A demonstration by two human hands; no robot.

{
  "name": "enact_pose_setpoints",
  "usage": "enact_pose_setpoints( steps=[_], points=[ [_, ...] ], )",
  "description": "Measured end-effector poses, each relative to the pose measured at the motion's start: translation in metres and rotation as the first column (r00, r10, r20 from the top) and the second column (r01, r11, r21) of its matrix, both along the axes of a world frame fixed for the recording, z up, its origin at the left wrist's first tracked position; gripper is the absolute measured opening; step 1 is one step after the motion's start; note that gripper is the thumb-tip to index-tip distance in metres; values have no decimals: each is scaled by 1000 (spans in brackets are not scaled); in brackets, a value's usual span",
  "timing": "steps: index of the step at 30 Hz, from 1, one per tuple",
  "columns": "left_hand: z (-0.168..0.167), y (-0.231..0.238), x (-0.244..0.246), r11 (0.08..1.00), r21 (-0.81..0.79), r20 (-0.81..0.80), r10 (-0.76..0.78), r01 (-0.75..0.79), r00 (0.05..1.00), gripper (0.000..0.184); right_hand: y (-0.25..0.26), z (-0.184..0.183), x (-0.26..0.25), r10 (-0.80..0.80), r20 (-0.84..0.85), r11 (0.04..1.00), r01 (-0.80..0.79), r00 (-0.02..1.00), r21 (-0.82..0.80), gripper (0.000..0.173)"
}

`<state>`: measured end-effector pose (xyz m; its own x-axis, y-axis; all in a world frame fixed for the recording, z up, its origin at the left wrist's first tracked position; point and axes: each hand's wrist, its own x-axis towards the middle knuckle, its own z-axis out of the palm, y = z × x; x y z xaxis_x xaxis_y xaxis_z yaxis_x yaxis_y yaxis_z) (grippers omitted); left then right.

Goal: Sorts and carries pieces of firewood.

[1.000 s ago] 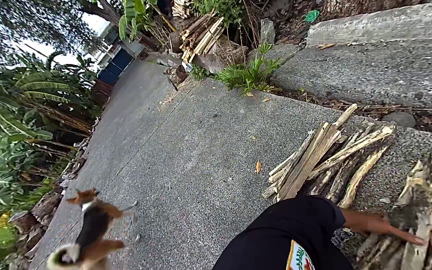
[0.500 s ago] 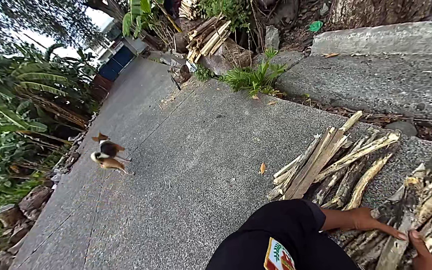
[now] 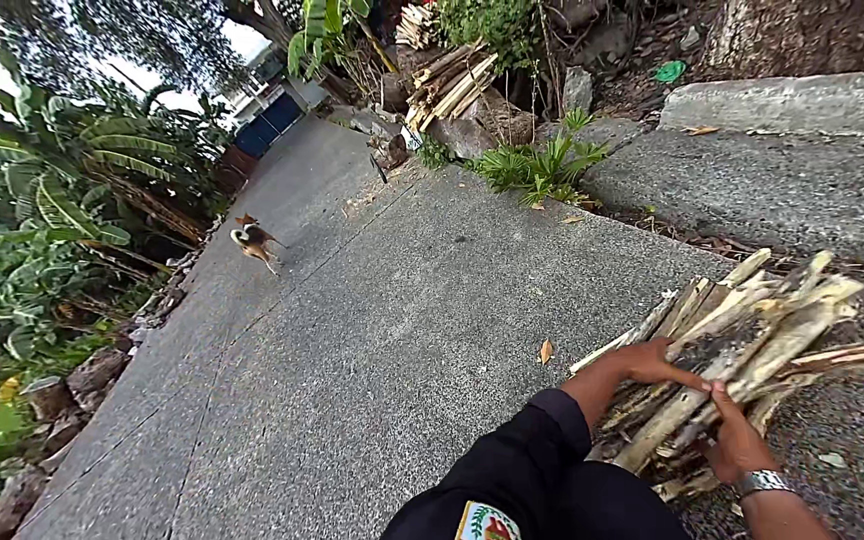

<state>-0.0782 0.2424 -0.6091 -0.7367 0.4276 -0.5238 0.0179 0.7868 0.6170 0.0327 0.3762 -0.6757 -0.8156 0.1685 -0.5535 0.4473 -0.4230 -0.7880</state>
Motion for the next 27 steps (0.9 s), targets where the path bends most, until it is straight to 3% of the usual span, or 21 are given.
enact_pose_setpoints(
  steps=[2, 5, 9, 12, 14, 15, 17, 21, 24, 27],
  points=[
    [-32, -13, 12, 978, -189, -80, 71, -85, 994, 112, -6, -26, -1, 33, 100, 995, -42, 994, 93, 83],
    [-76, -24, 26, 957, -263, -142, 86, -121, 986, 122, -11, -58, -1, 1, 190, 989, -29, 982, 146, 107],
    [-91, -14, 28, 954, -295, -76, 25, -46, 997, 127, -10, -73, -2, -9, 340, 949, -99, 940, 298, 119],
    [-83, -17, 13, 977, -178, -80, 105, -118, 991, 110, -9, -73, -3, -53, 359, 885, -123, 932, 448, 123],
    [-80, -26, -5, 969, -109, -168, 200, -220, 965, 87, -8, -80, -4, -76, 353, 885, -100, 932, 454, 127],
    [-81, -31, -15, 954, -106, -212, 252, -279, 944, 84, -7, -82, -3, -78, 365, 882, -106, 928, 459, 129],
    [-93, -44, -36, 914, -145, -272, 332, -380, 903, 90, -6, -82, -3, -106, 403, 849, -129, 909, 513, 130],
    [-130, -59, -49, 911, -211, -83, 345, -355, 935, 102, -3, -77, 3, -177, 440, 735, -179, 880, 654, 120],
    [-148, -57, -40, 932, -30, 70, 364, -362, 929, 94, 6, -82, 13, -200, 470, 786, -146, 860, 600, 115],
    [-145, -56, -40, 935, -111, 98, 347, -336, 933, 102, 10, -90, 14, -190, 457, 842, -95, 869, 530, 110]
  ],
)
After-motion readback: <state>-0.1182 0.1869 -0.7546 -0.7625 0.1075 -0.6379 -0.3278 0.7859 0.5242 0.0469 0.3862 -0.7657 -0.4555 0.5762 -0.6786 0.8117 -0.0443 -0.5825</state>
